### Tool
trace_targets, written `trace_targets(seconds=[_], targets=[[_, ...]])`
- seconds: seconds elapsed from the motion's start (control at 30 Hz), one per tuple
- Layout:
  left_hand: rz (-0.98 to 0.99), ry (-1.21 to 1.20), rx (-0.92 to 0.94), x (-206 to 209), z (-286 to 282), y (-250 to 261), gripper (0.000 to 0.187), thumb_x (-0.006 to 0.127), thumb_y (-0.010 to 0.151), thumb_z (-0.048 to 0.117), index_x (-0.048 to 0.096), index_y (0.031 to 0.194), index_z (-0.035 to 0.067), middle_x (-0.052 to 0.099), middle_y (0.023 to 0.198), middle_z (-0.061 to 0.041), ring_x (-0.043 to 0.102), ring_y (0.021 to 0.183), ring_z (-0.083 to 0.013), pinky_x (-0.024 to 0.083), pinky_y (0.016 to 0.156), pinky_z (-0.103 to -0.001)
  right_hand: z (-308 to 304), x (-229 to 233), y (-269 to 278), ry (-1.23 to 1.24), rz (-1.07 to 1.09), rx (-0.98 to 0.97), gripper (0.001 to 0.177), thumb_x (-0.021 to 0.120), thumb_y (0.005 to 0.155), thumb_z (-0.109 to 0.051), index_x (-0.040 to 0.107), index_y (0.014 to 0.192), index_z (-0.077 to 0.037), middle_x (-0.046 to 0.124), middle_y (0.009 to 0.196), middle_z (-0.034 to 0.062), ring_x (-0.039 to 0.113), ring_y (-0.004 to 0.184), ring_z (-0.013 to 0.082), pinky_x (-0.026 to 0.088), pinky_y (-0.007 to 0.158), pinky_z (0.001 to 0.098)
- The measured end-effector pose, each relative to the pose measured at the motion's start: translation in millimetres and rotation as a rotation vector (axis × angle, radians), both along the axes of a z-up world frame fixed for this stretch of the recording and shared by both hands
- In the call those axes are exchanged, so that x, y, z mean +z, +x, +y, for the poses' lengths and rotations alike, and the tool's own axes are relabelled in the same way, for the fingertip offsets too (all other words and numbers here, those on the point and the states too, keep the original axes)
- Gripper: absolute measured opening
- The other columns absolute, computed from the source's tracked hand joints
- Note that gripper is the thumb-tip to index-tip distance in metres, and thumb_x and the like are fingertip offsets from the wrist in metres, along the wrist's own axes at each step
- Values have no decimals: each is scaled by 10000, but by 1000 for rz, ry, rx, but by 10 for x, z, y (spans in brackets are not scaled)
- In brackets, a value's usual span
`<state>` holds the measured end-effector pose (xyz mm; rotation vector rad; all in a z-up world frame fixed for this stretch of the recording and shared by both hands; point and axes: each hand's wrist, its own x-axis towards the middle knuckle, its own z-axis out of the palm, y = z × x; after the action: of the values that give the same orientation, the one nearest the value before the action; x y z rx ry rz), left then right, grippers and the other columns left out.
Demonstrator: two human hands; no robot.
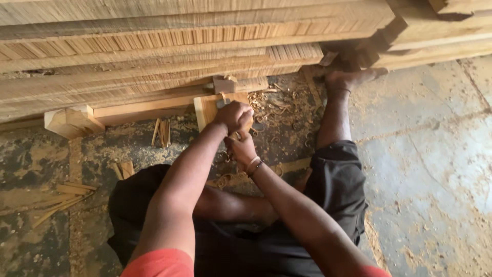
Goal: The person carves a wooden block using a chisel, removing shavings from the surface while holding the block with their hands.
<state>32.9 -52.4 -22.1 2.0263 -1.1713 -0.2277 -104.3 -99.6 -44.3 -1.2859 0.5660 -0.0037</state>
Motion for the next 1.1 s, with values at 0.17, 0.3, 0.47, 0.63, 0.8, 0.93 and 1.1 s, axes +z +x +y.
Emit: trace_targets(seconds=[0.17, 0.3, 0.47, 0.63, 0.8, 0.93, 1.1], targets=[[-24, 8, 11, -63, -58, 185, 404, 518, 964, 359, 746, 1037, 33, 749, 1022, -222, 707, 975, -399, 558, 883, -476, -7, 36, 211, 45, 82, -31, 285, 663, 884, -77, 577, 1150, -132, 568, 653, 7, 486, 450, 110, 342, 364, 261], [-49, -13, 21, -142, -153, 327, 402, 512, 973, 341, 729, 1101, 28, 737, 1076, -213, 714, 976, -387, 558, 908, -462, -30, 116, 297, 105, 71, -23, 293, 670, 905, -78, 555, 1175, -89, 568, 686, 12, 483, 469, 113, 329, 367, 259], [53, -148, 56, -28, -104, 177, 376, 460, 1024, 309, 627, 826, 36, 670, 757, -169, 630, 664, -316, 574, 654, -430, -38, 341, 185, 170, 89, -7, 520, 647, 907, -33, 547, 1394, -186, 620, 750, -9, 476, 495, 79, 355, 388, 228], [-71, -637, 209, 158, 566, -403, 303, 450, 1047, 196, 554, 783, 90, 588, 667, -40, 538, 526, -139, 470, 434, -304, -375, 651, -98, 231, -131, 13, 602, 549, 893, 26, 511, 1462, -165, 596, 739, 20, 473, 475, 80, 362, 357, 228], [-292, -383, 434, 186, 782, -324, 109, 619, 997, 132, 661, 960, 38, 671, 815, -94, 611, 640, -188, 531, 564, -356, -509, 630, -103, 313, -270, -336, 535, 539, 949, -16, 444, 1456, -158, 564, 754, 7, 485, 524, 71, 391, 409, 213], [-444, -202, 309, 165, 615, -241, 176, 716, 931, 132, 740, 1096, 74, 735, 1022, -97, 686, 882, -224, 594, 778, -361, -499, 593, -224, 394, -215, -235, 458, 562, 1006, -40, 459, 1452, -60, 557, 786, 8, 504, 575, 76, 423, 466, 215], [-406, 28, 345, 44, 539, -283, 153, 739, 872, 82, 787, 1017, 80, 737, 1006, -81, 685, 964, -245, 576, 908, -367, -472, 594, -361, 277, -101, -206, 589, 588, 949, -59, 433, 1512, -136, 589, 812, -11, 505, 572, 63, 382, 447, 198]])
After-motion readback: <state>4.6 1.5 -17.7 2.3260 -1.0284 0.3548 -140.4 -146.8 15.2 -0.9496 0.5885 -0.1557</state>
